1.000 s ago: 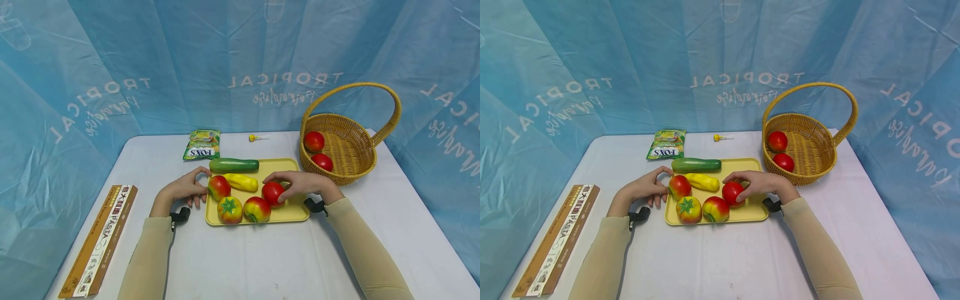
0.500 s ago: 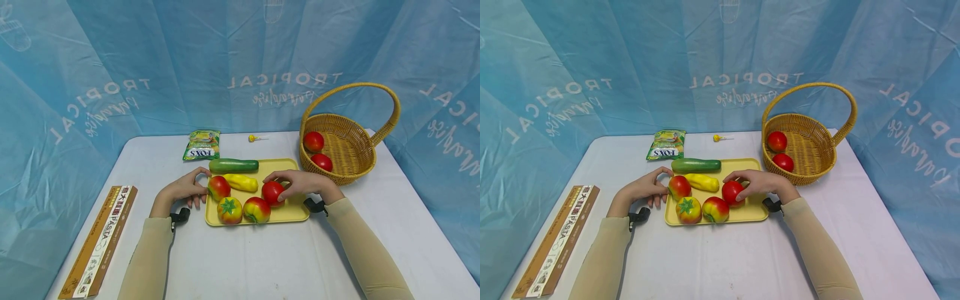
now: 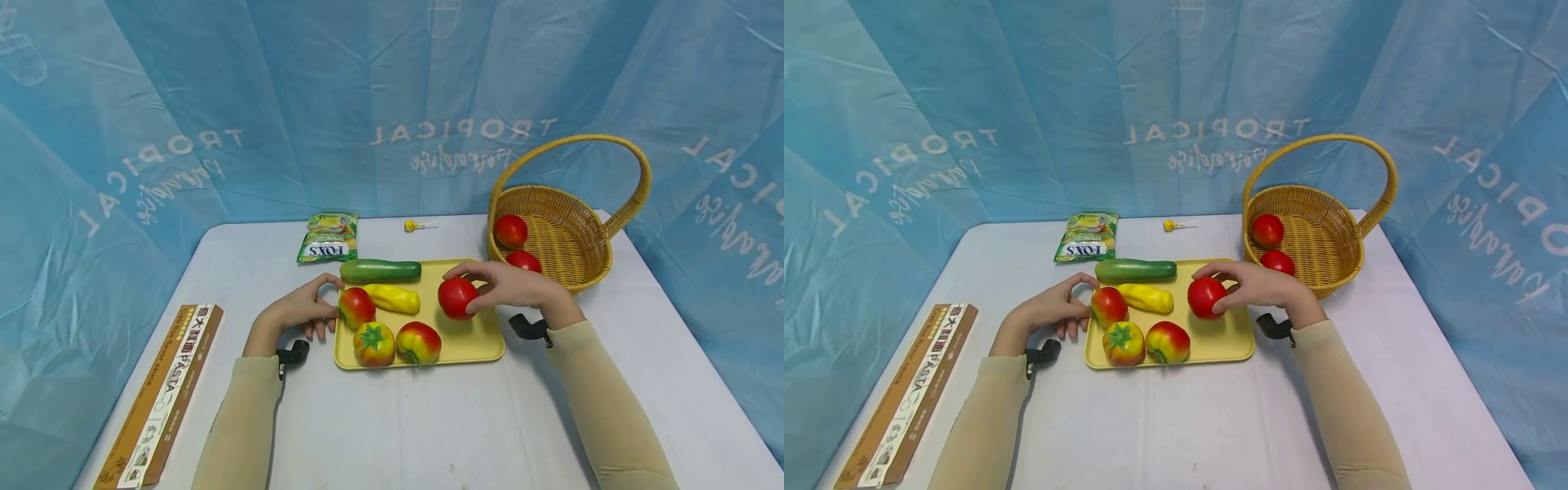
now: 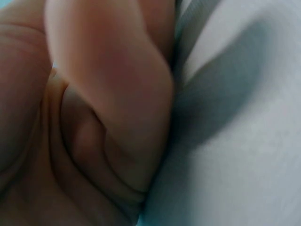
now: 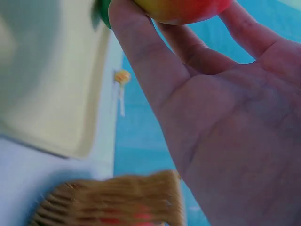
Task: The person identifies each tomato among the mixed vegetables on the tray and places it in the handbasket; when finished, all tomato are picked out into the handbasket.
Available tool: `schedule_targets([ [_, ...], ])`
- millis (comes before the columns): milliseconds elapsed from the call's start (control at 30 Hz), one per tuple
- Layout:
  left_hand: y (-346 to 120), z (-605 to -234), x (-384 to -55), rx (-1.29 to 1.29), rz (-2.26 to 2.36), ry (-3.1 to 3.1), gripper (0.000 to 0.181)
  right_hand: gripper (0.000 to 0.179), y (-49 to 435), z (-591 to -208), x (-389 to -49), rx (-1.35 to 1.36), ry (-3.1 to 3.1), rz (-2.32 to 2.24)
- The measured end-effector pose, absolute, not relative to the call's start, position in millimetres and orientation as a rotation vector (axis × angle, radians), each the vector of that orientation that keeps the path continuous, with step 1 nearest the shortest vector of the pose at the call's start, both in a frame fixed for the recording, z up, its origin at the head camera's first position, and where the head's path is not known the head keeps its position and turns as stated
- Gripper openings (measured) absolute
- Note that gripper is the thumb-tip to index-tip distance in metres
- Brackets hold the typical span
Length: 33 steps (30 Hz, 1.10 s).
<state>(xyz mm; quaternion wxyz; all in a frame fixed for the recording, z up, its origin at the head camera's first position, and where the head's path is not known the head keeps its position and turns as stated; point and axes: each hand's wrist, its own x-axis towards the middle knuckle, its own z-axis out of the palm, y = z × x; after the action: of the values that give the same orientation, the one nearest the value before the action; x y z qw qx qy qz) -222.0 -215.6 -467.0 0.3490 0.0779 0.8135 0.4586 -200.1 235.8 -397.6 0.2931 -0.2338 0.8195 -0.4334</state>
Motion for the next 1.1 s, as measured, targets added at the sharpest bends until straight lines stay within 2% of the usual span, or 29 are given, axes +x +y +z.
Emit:
schedule_targets([
  [300,-215.0,-467.1,-221.7,0.221,1.195,2.1,0.058,0.058,266.9,-380.5,-197.1,-0.623,2.299,-1.268],
  [700,-216.1,-466.9,-223.4,0.223,1.178,2.12,0.058,0.065,309.1,-362.4,-191.9,-0.461,2.402,-1.402],
  [1100,-216.1,-467.0,-222.9,0.225,1.175,2.127,0.059,0.069,342.3,-375.3,-200.7,-0.213,2.506,-1.434],
])
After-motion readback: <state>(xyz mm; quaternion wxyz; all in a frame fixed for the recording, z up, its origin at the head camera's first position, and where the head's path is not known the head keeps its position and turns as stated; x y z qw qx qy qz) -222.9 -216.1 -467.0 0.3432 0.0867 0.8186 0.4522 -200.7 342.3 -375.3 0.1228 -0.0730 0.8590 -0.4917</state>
